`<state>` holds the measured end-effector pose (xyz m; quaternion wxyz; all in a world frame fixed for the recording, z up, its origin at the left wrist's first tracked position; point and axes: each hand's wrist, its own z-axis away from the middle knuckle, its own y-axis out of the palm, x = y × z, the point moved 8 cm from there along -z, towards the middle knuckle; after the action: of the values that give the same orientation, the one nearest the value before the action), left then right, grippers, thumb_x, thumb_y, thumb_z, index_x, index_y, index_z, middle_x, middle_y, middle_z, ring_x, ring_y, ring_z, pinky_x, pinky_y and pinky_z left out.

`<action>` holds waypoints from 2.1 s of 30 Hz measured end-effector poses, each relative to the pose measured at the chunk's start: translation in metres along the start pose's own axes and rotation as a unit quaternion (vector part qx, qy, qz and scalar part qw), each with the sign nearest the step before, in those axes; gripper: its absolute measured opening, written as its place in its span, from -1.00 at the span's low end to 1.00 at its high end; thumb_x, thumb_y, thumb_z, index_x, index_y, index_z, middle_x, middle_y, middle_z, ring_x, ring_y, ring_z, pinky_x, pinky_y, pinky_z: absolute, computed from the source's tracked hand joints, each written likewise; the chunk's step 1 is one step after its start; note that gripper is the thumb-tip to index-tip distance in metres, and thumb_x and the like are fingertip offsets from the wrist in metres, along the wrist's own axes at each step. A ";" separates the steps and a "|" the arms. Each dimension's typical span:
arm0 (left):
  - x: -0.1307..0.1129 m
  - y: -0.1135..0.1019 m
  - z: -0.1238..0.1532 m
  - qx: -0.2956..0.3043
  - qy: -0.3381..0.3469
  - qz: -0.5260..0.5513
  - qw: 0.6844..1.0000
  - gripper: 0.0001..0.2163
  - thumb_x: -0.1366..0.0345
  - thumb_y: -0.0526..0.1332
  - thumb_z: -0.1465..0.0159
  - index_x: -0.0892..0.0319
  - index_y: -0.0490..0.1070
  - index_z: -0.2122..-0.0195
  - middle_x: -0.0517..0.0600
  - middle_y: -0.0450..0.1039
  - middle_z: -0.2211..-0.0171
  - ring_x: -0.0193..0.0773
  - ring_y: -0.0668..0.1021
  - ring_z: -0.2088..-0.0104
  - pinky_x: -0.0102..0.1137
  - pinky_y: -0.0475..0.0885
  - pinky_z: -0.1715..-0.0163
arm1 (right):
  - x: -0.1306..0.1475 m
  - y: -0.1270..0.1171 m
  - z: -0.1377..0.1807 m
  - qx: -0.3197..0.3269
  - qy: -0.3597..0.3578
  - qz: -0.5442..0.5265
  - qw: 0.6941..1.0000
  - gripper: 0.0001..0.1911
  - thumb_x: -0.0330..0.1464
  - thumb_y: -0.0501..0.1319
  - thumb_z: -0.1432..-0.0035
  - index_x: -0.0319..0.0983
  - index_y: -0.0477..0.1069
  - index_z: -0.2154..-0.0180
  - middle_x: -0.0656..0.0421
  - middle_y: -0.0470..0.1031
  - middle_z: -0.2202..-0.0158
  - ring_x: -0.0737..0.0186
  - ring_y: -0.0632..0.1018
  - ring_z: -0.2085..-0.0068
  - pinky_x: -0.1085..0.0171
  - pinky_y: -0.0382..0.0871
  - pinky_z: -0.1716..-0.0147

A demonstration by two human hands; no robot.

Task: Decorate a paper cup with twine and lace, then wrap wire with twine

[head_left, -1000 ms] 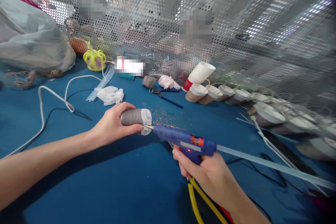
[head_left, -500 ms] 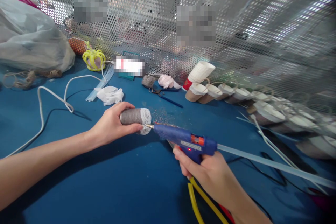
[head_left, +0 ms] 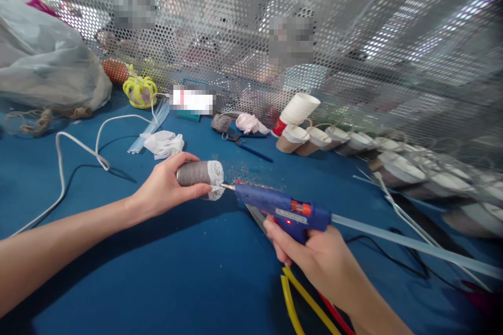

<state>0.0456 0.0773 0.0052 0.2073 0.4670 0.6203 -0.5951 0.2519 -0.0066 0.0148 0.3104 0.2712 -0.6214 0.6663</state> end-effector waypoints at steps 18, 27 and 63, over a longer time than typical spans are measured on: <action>-0.003 0.002 0.001 0.001 0.017 -0.004 1.000 -0.58 0.12 0.30 0.03 0.20 0.32 0.18 -0.01 0.42 0.27 -0.24 0.45 0.29 -0.34 0.36 0.28 | -0.002 0.010 0.001 0.028 0.010 -0.022 0.999 -0.72 -0.14 0.13 -0.04 -0.21 0.37 0.52 0.25 0.35 0.75 0.31 0.43 0.67 0.37 0.38 0.63; -0.004 0.002 0.002 0.005 0.027 -0.014 1.000 -0.59 0.13 0.29 0.02 0.18 0.32 0.18 0.00 0.43 0.26 -0.23 0.46 0.28 -0.34 0.36 0.27 | 0.004 0.014 0.004 0.047 0.044 -0.015 0.998 -0.73 -0.18 0.11 -0.04 -0.24 0.34 0.53 0.25 0.33 0.73 0.33 0.41 0.65 0.36 0.35 0.59; -0.010 -0.002 0.003 -0.008 0.075 -0.018 0.997 -0.58 0.08 0.28 0.01 0.19 0.32 0.17 0.02 0.43 0.24 -0.21 0.47 0.25 -0.33 0.38 0.25 | 0.005 0.012 0.004 0.072 0.017 -0.096 0.993 -0.69 -0.14 0.13 -0.07 -0.27 0.36 0.48 0.29 0.27 0.75 0.37 0.35 0.67 0.37 0.30 0.62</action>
<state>0.0479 0.0710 0.0136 0.1535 0.4974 0.6471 -0.5570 0.2396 -0.0104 0.0109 0.3629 0.3401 -0.5377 0.6808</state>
